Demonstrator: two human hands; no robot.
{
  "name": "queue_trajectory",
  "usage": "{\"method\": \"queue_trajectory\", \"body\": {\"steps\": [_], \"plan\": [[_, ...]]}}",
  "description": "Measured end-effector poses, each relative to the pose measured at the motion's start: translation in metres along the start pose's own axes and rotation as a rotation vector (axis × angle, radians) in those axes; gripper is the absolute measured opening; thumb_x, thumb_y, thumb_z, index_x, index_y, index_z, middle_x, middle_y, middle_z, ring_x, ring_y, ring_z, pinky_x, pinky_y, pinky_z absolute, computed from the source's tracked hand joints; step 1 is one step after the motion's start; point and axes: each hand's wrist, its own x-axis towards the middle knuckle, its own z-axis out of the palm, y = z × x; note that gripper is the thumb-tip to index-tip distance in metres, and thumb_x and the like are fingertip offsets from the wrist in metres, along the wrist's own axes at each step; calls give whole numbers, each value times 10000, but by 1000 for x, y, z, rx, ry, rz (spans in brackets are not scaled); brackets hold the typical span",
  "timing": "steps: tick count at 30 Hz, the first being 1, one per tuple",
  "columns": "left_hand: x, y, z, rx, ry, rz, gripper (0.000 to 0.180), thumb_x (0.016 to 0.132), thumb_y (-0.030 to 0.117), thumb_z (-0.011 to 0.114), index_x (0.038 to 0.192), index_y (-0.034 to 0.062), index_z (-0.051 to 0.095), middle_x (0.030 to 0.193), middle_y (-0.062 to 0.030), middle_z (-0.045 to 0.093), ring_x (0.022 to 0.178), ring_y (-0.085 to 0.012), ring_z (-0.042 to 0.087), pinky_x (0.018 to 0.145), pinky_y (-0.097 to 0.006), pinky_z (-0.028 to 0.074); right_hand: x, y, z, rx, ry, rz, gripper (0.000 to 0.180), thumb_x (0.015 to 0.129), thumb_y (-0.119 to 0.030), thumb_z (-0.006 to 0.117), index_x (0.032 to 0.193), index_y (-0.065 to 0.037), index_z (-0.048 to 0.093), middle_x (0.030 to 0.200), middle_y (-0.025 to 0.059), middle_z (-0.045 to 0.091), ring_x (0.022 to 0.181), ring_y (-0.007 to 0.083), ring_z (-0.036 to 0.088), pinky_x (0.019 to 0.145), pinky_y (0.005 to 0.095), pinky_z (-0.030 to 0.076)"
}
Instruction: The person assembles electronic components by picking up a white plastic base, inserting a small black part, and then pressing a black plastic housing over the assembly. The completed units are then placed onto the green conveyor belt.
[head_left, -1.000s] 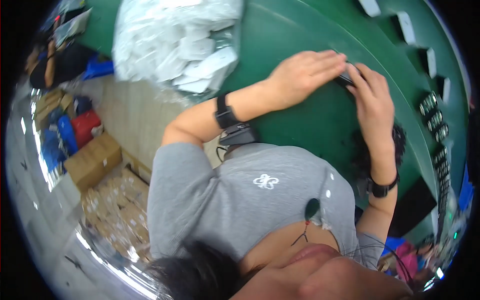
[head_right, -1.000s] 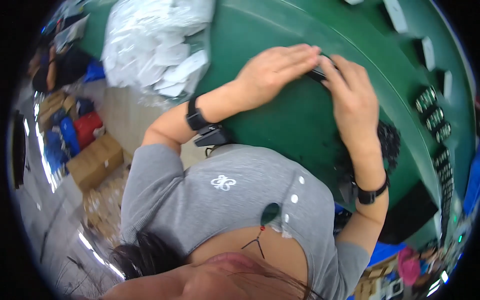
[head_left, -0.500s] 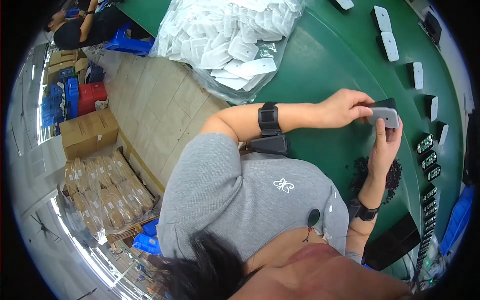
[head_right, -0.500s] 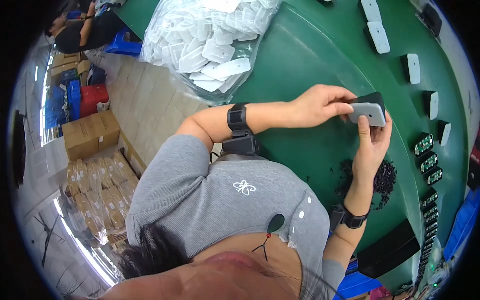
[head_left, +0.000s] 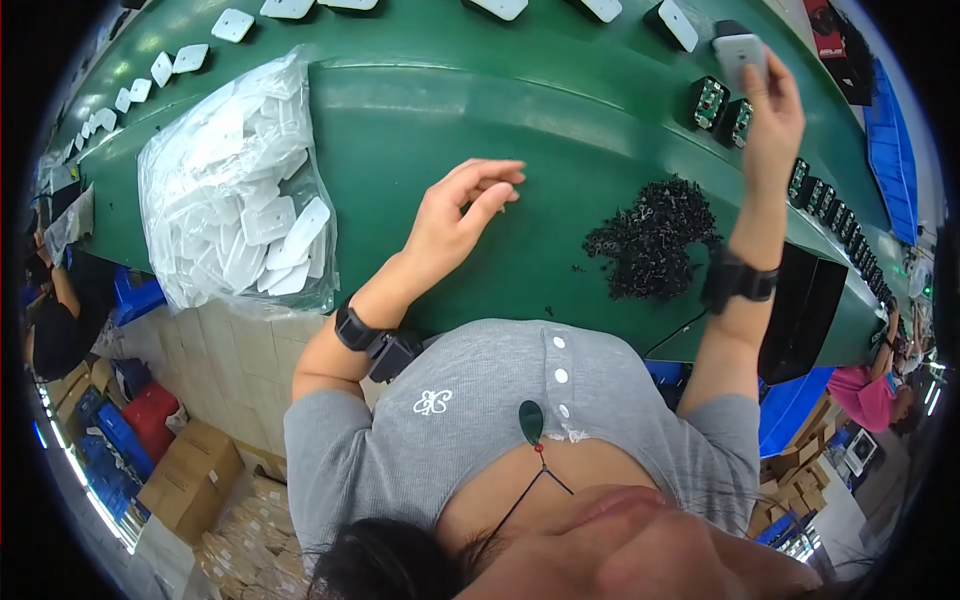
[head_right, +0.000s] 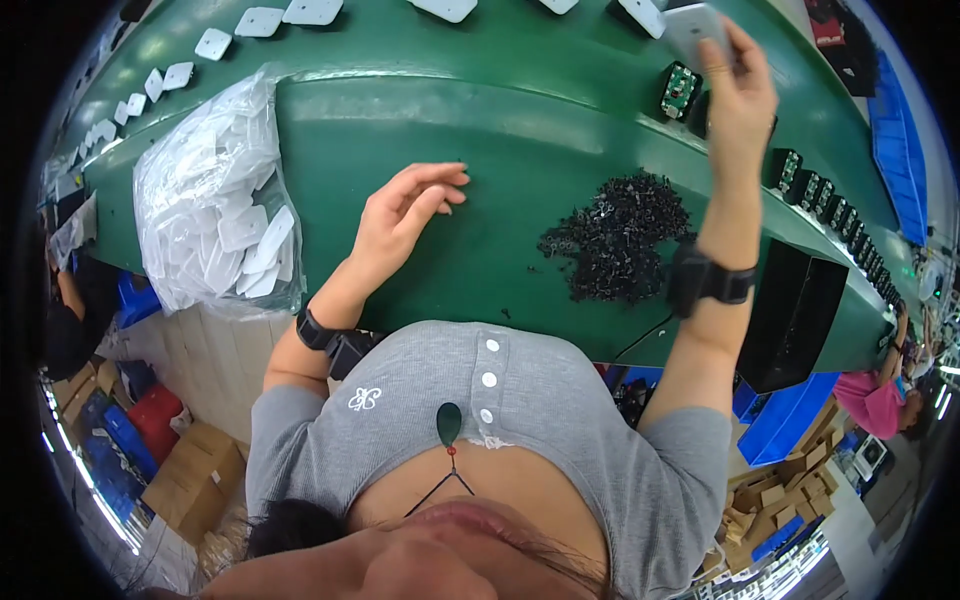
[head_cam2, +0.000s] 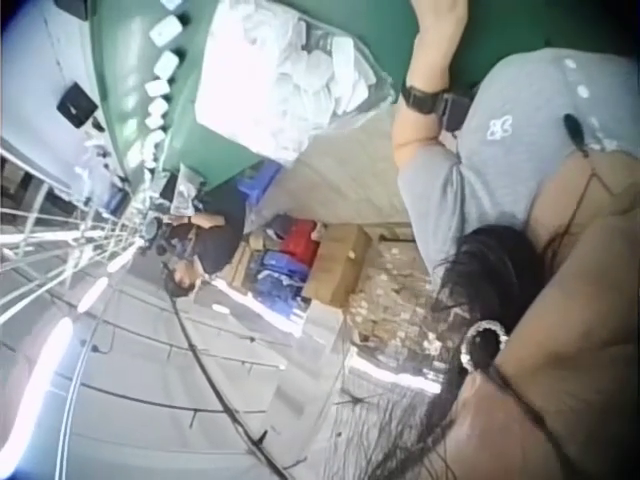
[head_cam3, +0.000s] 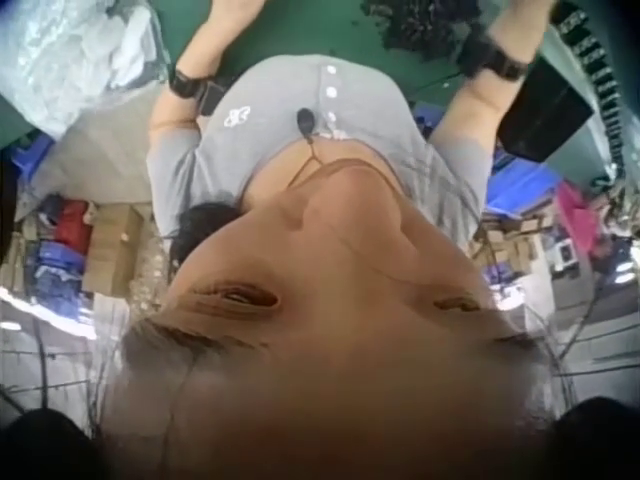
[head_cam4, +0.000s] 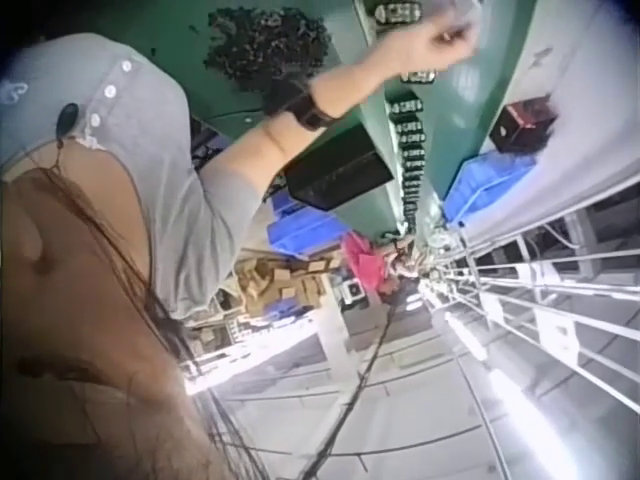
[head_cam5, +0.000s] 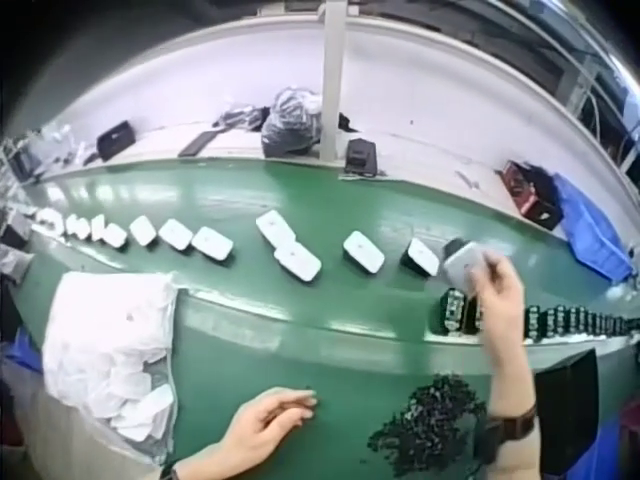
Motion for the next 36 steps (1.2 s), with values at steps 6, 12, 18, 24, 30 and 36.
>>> {"method": "queue_trajectory", "body": {"steps": [6, 12, 18, 24, 30, 36], "plan": [[-23, 4, -14, 191, 68, 50, 238, 944, 89, 556, 1155, 2, 624, 1076, -100, 631, 895, -158, 632, 763, -267, 504, 94, 97, -107, -402, 9, 91, 388, 898, -224, 687, 1205, 6, 625, 1112, 30, 647, 1013, 105, 568, 927, 244, 414], [-38, 25, -27, 399, 158, 152, 186, 884, 64, 632, 1063, 20, 653, 985, -103, 646, 812, -202, 636, 702, -285, 503, 136, 196, -227, -519, -385, 406, 418, 941, -284, 615, 1229, 19, 607, 1121, 55, 653, 1017, 118, 568, 912, 246, 415], [-69, 29, -60, 862, 473, 305, 70, 821, 82, 679, 866, 46, 638, 830, -93, 609, 737, -288, 600, 638, -352, 489, 148, 225, -204, -450, -398, 404, 456, 947, -308, 605, 1277, 5, 572, 1215, 77, 618, 1101, 149, 555, 968, 278, 404], [-109, 44, -104, 1405, 713, 153, 163, 818, 46, 656, 975, 16, 622, 947, -111, 619, 887, -304, 583, 752, -381, 480, 158, 257, -247, -531, -216, 324, 443, 948, -303, 609, 1276, -7, 578, 1227, 74, 618, 1147, 174, 558, 990, 277, 402], [-102, 29, -101, 1515, 475, -88, 335, 802, 165, 702, 1082, 3, 615, 1056, -109, 627, 969, -301, 569, 811, -383, 486, 105, 131, -132, -640, -97, -57, 337, 955, -268, 599, 1186, -28, 650, 1146, 76, 658, 1036, 138, 601, 930, 249, 442], [-102, 21, -118, 1485, 435, -43, 373, 811, 163, 695, 1142, 14, 613, 1048, -118, 623, 965, -311, 562, 806, -407, 480, -35, 2, 40, -359, -508, 45, 208, 928, -146, 620, 1110, -60, 673, 1006, 3, 642, 893, 84, 573, 806, 209, 444]]}}
